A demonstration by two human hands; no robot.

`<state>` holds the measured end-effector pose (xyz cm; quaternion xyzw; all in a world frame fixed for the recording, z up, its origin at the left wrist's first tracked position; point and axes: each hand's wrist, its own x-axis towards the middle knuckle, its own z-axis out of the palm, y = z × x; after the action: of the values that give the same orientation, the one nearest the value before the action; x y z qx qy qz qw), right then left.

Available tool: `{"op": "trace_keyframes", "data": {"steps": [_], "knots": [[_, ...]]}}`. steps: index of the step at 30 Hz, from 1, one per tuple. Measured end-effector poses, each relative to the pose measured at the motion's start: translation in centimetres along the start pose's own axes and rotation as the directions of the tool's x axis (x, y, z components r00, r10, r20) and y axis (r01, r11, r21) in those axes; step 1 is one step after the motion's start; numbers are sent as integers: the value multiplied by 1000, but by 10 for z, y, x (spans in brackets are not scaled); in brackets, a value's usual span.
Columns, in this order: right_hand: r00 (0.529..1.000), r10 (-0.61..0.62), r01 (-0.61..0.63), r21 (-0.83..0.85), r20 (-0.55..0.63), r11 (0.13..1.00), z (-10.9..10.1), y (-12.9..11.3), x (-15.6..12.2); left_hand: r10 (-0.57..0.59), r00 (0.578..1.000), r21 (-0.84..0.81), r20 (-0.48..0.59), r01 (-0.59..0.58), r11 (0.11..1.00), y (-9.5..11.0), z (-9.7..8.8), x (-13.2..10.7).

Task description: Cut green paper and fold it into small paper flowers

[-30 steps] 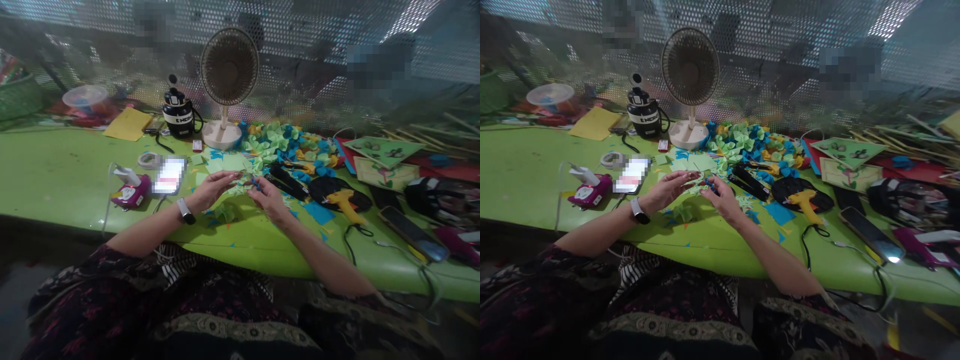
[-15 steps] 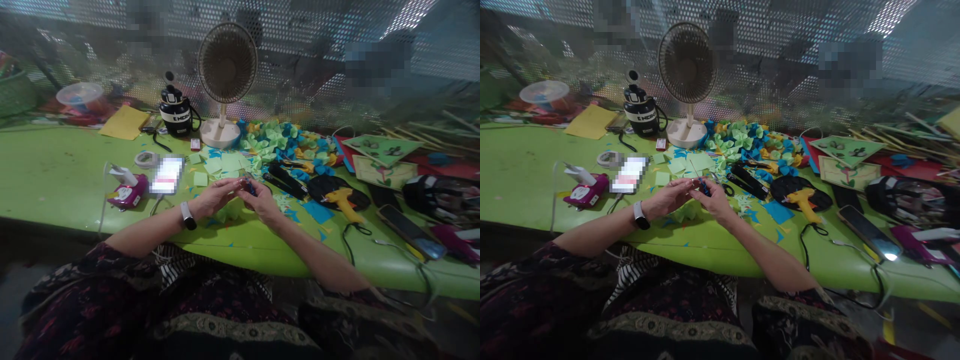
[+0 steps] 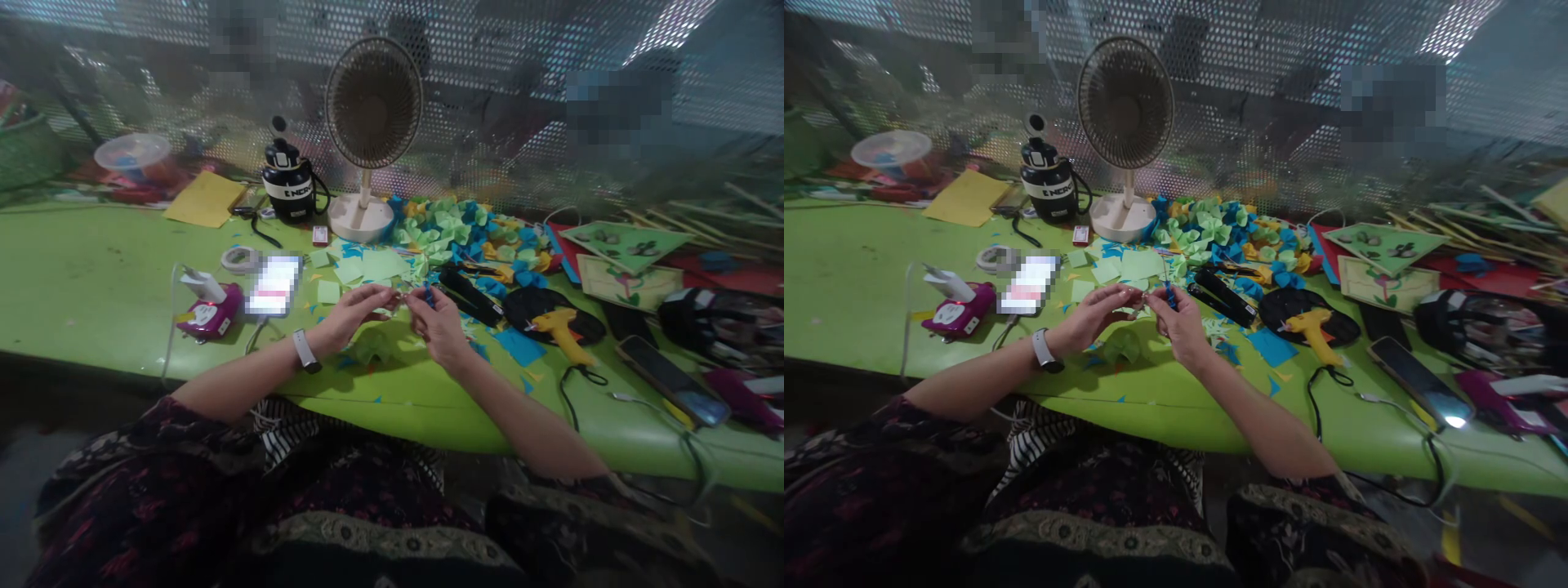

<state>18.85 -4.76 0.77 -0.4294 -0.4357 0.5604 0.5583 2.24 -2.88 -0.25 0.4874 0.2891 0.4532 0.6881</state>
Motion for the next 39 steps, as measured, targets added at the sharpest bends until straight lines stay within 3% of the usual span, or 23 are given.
{"op": "trace_keyframes", "data": {"steps": [5, 15, 19, 21, 24, 26, 28, 32, 39], "knots": [[995, -66, 65, -12, -73, 998, -1, -1, 4, 63, 997, 233, 34, -69, 970, -3, 3, -2], [993, -93, 90, -49, -76, 995, -4, 2, 5, 48, 998, 181, 36, -54, 982, -4, 1, -2], [998, -62, 61, -166, 0, 984, -10, 1, 5, 69, 998, 158, -10, -67, 985, -1, -3, 1], [991, -123, 136, -323, 62, 937, -14, -2, 4, 88, 995, 154, -51, -79, 985, 3, -6, 3], [953, -254, 300, -607, 163, 736, -18, -5, 1, 105, 992, 166, -69, -92, 982, 8, -9, 5], [930, -302, 357, -714, 211, 602, -18, -5, 0, 112, 992, 173, -53, -102, 980, 9, -10, 6], [918, -317, 380, -757, 238, 532, -19, -4, 1, 121, 992, 179, -37, -112, 977, 9, -10, 5], [912, -313, 393, -780, 264, 486, -21, -2, 3, 130, 991, 173, -19, -125, 977, 6, -11, 6], [904, -312, 417, -772, 294, 480, -20, -5, 1, 145, 989, 193, 10, -144, 971, 7, -11, 5]]}}
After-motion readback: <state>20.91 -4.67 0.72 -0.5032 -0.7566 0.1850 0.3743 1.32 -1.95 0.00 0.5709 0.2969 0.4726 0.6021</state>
